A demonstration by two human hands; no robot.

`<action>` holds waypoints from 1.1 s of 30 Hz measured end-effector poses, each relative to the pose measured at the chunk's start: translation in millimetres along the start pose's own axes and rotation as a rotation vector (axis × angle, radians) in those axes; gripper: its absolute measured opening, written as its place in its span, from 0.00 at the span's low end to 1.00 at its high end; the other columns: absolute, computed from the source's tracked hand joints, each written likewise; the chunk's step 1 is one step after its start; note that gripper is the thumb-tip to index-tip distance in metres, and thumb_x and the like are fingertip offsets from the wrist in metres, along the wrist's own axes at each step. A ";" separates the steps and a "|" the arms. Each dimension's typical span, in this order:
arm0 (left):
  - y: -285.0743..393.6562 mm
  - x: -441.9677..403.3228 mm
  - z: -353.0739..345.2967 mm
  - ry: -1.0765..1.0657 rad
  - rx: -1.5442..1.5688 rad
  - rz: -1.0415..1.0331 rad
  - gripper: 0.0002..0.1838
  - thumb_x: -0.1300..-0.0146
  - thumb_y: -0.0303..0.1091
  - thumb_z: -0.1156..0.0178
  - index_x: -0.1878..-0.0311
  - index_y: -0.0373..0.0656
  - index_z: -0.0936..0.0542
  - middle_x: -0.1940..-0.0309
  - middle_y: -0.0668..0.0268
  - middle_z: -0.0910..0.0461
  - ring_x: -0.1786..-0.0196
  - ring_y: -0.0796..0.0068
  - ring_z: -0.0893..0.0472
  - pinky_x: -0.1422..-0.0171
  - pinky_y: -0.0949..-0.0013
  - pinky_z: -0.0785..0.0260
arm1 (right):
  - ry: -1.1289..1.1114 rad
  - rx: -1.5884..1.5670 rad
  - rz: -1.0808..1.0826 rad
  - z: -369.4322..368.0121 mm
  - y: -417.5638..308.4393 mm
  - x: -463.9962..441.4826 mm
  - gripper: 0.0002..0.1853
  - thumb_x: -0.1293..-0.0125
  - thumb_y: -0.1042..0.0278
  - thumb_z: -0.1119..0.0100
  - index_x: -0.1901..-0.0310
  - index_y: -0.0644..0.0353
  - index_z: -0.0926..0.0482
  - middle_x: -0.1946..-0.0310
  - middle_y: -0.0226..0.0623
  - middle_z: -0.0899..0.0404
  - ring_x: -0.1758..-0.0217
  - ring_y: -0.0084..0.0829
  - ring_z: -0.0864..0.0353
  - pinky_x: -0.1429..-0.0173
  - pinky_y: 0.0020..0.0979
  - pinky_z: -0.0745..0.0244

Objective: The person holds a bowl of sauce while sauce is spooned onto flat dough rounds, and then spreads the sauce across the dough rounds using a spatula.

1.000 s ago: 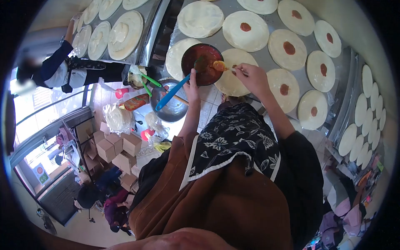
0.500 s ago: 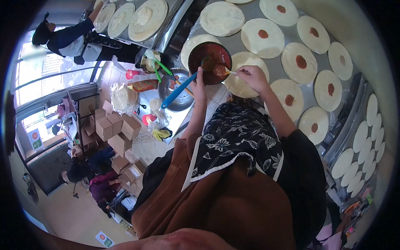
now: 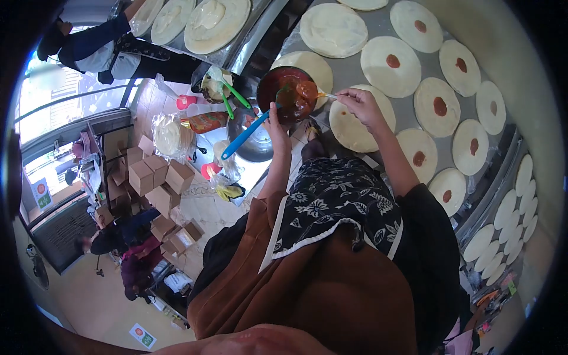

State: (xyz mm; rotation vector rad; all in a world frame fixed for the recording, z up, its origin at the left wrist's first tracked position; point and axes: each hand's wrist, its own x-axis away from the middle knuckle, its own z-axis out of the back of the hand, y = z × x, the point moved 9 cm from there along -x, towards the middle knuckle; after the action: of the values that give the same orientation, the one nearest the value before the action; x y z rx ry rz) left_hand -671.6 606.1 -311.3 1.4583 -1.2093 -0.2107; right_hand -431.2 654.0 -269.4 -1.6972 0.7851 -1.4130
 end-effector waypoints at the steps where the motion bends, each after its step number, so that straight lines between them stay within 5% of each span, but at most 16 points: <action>1: -4.7 -15.2 19.7 0.009 -0.014 -0.033 0.31 0.42 0.51 0.39 0.45 0.37 0.36 0.50 0.59 0.32 0.49 0.67 0.26 0.50 0.62 0.27 | 0.004 0.016 0.022 -3.2 -1.9 -8.1 0.09 0.38 0.67 0.44 0.61 0.61 0.19 0.81 0.18 0.32 0.81 0.09 0.43 0.79 0.16 0.51; 6: 28.1 -45.9 74.7 0.101 -0.105 -0.169 0.28 0.40 0.50 0.40 0.49 0.37 0.35 0.53 0.59 0.30 0.52 0.66 0.23 0.52 0.63 0.25 | 0.106 0.196 0.271 -17.1 3.3 -60.4 0.09 0.39 0.66 0.43 0.61 0.61 0.20 0.79 0.25 0.24 0.80 0.16 0.30 0.77 0.21 0.38; 9: 35.7 -55.0 89.4 0.092 -0.099 -0.050 0.29 0.38 0.50 0.42 0.45 0.35 0.33 0.50 0.60 0.30 0.46 0.73 0.29 0.47 0.69 0.34 | 0.205 0.581 0.401 -35.4 -6.1 -67.9 0.09 0.41 0.66 0.42 0.60 0.58 0.20 0.78 0.37 0.20 0.75 0.27 0.19 0.71 0.27 0.30; 12: 51.8 -61.7 88.4 0.103 -0.129 -0.124 0.29 0.41 0.51 0.39 0.52 0.34 0.35 0.54 0.57 0.30 0.53 0.67 0.22 0.53 0.65 0.25 | 0.258 0.814 0.376 -44.8 -12.2 -70.8 0.09 0.42 0.65 0.42 0.61 0.55 0.20 0.78 0.45 0.22 0.72 0.34 0.17 0.69 0.30 0.28; 18: 38.1 -88.8 76.5 0.048 -0.209 -0.140 0.30 0.42 0.52 0.39 0.51 0.35 0.35 0.53 0.55 0.30 0.51 0.66 0.24 0.51 0.64 0.26 | 0.274 0.286 0.315 -22.2 5.9 -77.2 0.10 0.39 0.65 0.43 0.59 0.59 0.20 0.74 0.34 0.19 0.70 0.22 0.19 0.66 0.25 0.29; 21: 39.7 -88.3 59.2 0.075 -0.260 -0.176 0.34 0.41 0.52 0.39 0.44 0.33 0.36 0.51 0.52 0.31 0.46 0.64 0.27 0.43 0.63 0.32 | 0.091 0.090 0.010 -27.5 12.6 -68.3 0.10 0.38 0.65 0.43 0.59 0.62 0.20 0.72 0.29 0.19 0.68 0.18 0.22 0.66 0.23 0.30; 24: 56.6 -73.2 24.5 -0.019 -0.420 -0.137 0.38 0.36 0.48 0.44 0.33 0.31 0.45 0.37 0.49 0.39 0.35 0.62 0.38 0.31 0.66 0.49 | 0.099 0.290 0.222 -45.7 -21.2 -55.2 0.10 0.40 0.64 0.43 0.60 0.60 0.20 0.74 0.34 0.19 0.71 0.24 0.20 0.67 0.25 0.29; 30: 54.6 -68.2 -13.7 -0.161 -0.427 -0.302 0.36 0.36 0.44 0.44 0.33 0.31 0.45 0.38 0.49 0.38 0.37 0.62 0.35 0.33 0.66 0.46 | 0.158 0.868 0.258 -68.5 -56.6 -47.2 0.11 0.45 0.60 0.42 0.64 0.57 0.19 0.75 0.45 0.21 0.70 0.39 0.19 0.67 0.34 0.27; 33: 62.7 -57.1 -38.9 -0.227 -0.441 -0.325 0.35 0.35 0.44 0.44 0.33 0.33 0.45 0.39 0.51 0.36 0.38 0.63 0.34 0.33 0.67 0.46 | 0.062 0.727 0.304 -69.4 -32.2 -55.5 0.11 0.41 0.63 0.44 0.61 0.60 0.20 0.75 0.39 0.20 0.75 0.32 0.20 0.68 0.30 0.29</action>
State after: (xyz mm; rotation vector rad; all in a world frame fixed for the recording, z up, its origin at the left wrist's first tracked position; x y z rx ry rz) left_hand -703.5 686.3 -275.8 1.2509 -1.0131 -0.8315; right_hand -510.6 705.1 -263.9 -0.9383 0.4478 -1.3187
